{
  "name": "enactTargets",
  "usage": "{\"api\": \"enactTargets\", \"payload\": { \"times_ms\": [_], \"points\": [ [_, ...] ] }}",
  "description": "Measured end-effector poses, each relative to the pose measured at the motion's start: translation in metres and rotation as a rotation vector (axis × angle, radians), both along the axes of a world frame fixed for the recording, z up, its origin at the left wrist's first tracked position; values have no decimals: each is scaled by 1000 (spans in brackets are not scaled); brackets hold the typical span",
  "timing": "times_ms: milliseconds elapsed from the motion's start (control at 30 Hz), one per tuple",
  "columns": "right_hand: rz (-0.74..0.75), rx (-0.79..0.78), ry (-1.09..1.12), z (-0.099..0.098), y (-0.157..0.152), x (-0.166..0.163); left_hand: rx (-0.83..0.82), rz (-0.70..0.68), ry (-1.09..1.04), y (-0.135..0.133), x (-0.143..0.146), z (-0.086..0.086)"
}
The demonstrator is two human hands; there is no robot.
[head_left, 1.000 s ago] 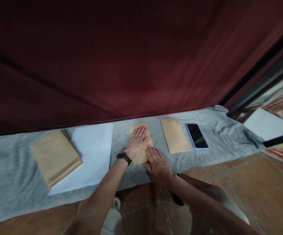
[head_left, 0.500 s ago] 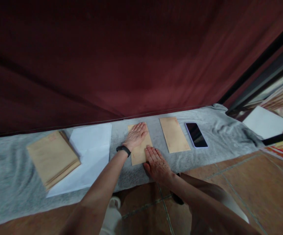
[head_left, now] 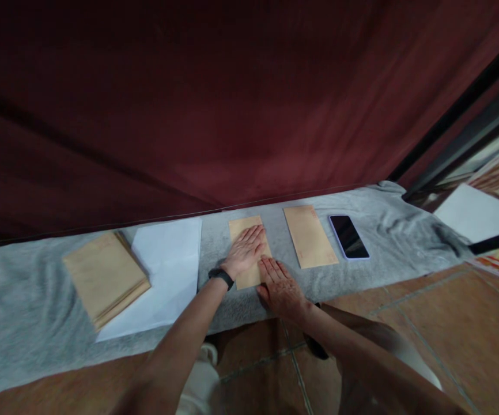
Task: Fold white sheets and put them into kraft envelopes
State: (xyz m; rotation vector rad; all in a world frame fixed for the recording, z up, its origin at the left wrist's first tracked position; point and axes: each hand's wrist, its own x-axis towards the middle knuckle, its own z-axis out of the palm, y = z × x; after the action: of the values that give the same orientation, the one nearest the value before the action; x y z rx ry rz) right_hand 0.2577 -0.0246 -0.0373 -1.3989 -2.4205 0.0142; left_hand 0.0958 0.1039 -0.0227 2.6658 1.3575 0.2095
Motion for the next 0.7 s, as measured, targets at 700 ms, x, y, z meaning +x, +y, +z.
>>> {"api": "enactTargets", "payload": {
  "times_ms": [700],
  "points": [
    [259,-292,28,15,27,44,-68,-22,-39,-65,-1,6]
  ]
}}
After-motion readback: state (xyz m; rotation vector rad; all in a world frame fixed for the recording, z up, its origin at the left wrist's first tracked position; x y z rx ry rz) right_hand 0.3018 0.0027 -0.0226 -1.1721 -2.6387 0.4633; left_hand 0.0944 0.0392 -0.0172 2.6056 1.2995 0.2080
